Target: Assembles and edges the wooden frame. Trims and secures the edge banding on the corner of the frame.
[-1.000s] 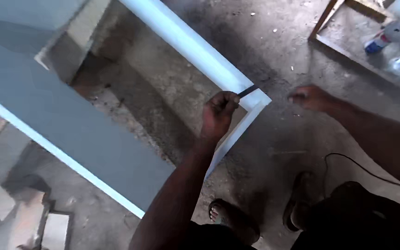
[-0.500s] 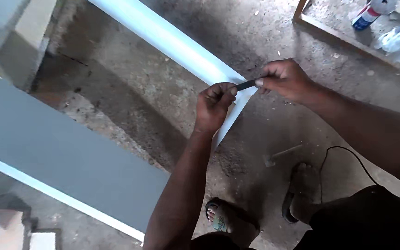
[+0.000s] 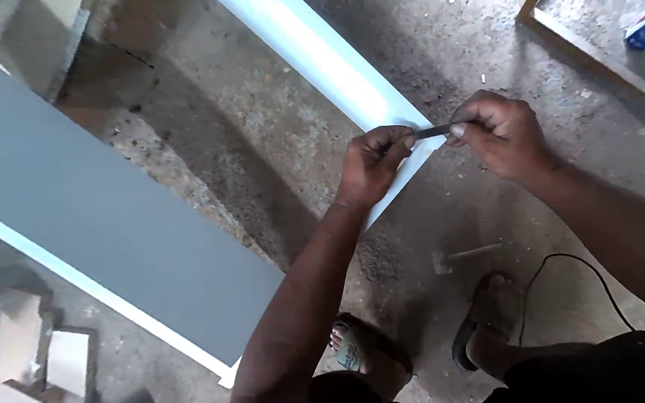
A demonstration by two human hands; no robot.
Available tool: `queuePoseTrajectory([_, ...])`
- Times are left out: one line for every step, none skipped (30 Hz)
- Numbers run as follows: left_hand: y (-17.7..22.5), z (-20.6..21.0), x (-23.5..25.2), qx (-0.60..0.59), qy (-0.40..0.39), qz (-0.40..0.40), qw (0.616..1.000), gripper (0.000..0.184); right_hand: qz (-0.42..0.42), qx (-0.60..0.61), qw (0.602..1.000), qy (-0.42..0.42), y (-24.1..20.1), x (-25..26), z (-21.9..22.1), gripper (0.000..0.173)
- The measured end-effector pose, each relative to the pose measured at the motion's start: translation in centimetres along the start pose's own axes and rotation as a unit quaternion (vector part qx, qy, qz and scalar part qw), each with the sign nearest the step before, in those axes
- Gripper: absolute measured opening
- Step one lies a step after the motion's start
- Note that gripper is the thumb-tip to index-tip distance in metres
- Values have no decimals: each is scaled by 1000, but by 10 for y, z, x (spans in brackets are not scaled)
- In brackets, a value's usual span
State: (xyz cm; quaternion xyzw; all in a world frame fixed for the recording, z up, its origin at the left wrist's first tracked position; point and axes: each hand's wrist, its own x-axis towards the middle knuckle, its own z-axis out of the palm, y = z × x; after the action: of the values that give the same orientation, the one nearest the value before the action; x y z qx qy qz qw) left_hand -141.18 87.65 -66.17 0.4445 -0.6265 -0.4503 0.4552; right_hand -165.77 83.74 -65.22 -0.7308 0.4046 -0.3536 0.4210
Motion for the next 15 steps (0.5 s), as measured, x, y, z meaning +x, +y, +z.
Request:
queuePoseTrajectory([0, 0, 1, -2, -4, -2, 1000, 17, 3, 7, 1000, 1, 1, -1, 0, 15])
queuePoseTrajectory([1, -1, 3, -6, -9, -6, 1000, 18, 9, 17, 1000, 3, 2, -2, 0, 15])
queuePoseTrajectory([1, -1, 4, -15, -11, -9, 1000, 17, 14, 26, 1000, 5, 3, -2, 0, 15])
queuePoseTrajectory([1, -2, 6, -25, -11, -14, 1000, 17, 19, 30, 999, 7, 3, -3, 1, 15])
queuePoseTrajectory([0, -2, 7, -38, -11, -20, 999, 17, 27, 34, 999, 7, 2, -4, 2, 15])
queuePoseTrajectory([-1, -2, 8, -51, -9, -27, 998, 17, 35, 40, 999, 6, 2, -5, 2, 15])
queuePoseTrajectory([-2, -2, 9, -63, -8, -35, 997, 16, 44, 46, 998, 4, 2, -5, 3, 15])
queuePoseTrajectory([-3, -2, 9, -72, -7, -45, 996, 16, 53, 56, 997, 3, 2, -5, 5, 15])
queuePoseTrajectory([-3, -2, 9, -80, -7, -54, 995, 15, 61, 69, 996, 1, 2, -5, 6, 15])
queuePoseTrajectory([-4, -2, 10, -86, -7, -64, 994, 15, 69, 81, 994, 1, 2, -5, 7, 16])
queuePoseTrajectory([-4, -2, 10, -93, -7, -73, 993, 15, 74, 96, 993, 2, 4, -4, 9, 16])
queuePoseTrajectory([-5, -2, 10, -97, -7, -82, 992, 15, 78, 116, 990, 3, 5, -4, 10, 15])
queuePoseTrajectory([-5, -2, 10, -100, -7, -90, 991, 14, 84, 134, 987, 2, 7, -3, 11, 15])
queuePoseTrajectory([-6, -2, 10, -103, -5, -96, 990, 14, 90, 146, 985, 3, 8, -3, 11, 14])
queuePoseTrajectory([-6, -2, 10, -107, -3, -101, 989, 14, 96, 158, 983, 5, 8, -2, 11, 14])
